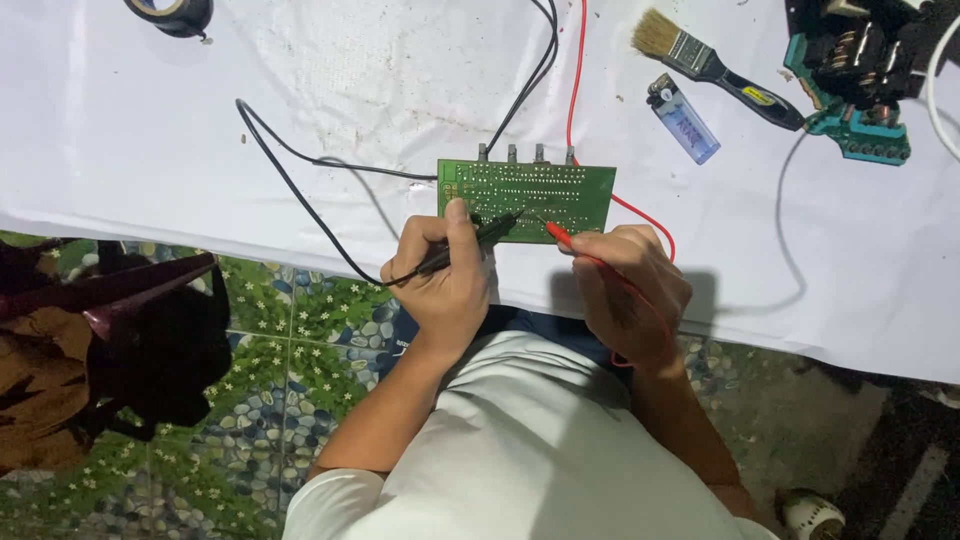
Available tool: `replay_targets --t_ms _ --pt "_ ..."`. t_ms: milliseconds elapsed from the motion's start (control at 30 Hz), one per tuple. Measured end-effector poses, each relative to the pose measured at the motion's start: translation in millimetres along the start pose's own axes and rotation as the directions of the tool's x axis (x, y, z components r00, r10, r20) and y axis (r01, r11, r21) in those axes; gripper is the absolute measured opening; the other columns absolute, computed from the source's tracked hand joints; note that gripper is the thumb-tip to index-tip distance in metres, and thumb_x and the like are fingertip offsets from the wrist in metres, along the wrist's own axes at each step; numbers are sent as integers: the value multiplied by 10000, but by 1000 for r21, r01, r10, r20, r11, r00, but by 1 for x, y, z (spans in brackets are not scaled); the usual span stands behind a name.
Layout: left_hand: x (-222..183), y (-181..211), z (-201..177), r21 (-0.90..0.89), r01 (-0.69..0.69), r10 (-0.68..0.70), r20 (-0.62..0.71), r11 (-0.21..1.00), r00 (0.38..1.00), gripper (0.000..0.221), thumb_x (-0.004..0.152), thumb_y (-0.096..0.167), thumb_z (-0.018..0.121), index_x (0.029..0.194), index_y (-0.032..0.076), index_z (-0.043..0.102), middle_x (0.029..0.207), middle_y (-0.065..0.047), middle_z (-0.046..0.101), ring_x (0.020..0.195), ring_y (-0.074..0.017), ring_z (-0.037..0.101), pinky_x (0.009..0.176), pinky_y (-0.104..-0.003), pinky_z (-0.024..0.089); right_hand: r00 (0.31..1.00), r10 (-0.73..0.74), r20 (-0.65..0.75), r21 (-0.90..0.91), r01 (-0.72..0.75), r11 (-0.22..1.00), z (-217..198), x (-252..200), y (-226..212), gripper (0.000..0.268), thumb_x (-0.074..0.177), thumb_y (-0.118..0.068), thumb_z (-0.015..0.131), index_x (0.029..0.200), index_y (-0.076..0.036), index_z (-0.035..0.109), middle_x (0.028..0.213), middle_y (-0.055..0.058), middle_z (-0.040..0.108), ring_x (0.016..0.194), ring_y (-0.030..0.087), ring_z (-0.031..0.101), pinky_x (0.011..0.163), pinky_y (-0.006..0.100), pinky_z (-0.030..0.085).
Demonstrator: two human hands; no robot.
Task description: Testing electrical components on a circuit board using a digital multimeter probes.
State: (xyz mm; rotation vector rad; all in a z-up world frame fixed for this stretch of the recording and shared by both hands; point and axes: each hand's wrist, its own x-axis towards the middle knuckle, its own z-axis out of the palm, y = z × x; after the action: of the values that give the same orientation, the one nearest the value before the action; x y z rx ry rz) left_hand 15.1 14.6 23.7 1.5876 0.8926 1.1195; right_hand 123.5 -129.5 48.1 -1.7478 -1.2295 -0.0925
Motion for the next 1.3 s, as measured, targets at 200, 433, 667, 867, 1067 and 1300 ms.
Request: replay_targets --t_ms 200,433,667,867,1067,1300 --pt "1 2 -2 1 12 -12 -2 1000 1000 351 1044 169 637 697 140 591 409 -49 552 298 -141 506 401 -222 390 998 58 25 42 -59 997 -1 -1 -1 162 1003 -106 649 1139 -59 722 993 91 750 851 253 688 771 350 546" --pt "4 9 -2 20 1 -1 -11 1000 1000 371 1055 180 624 688 148 582 409 -56 543 308 -156 522 417 -219 398 1000 31 4 52 -31 998 -1 5 -3 164 984 -71 645 1106 -28 745 955 89 757 836 234 672 755 331 544" --pt "0 7 -1 51 20 -19 -31 998 999 366 1031 170 656 674 141 587 414 -47 562 308 -178 528 408 -238 399 1000 18 7 88 -19 996 0 6 -2 178 975 -61 643 1119 -14 737 946 106 749 834 229 651 752 328 538" --pt "0 6 2 55 9 -8 -22 998 1000 358 1042 168 641 688 137 598 417 -53 562 301 -172 509 405 -239 407 999 -31 -21 88 33 996 1 10 -1 186 970 -29 632 1128 -5 727 925 105 746 782 200 629 749 322 522" --pt "-1 6 0 91 17 -16 -9 996 1000 364 1045 178 638 685 138 599 416 -45 562 294 -163 492 402 -238 406 995 -83 -63 84 88 993 3 16 1 181 953 -29 659 1123 -17 721 896 94 755 741 183 640 742 325 530" --pt "0 8 -1 114 27 -26 -12 993 1000 358 1030 178 652 678 134 600 411 -39 559 309 -181 528 409 -244 420 973 -209 -95 20 212 977 8 24 7 184 960 12 626 1126 47 697 899 147 766 671 200 657 702 336 520"
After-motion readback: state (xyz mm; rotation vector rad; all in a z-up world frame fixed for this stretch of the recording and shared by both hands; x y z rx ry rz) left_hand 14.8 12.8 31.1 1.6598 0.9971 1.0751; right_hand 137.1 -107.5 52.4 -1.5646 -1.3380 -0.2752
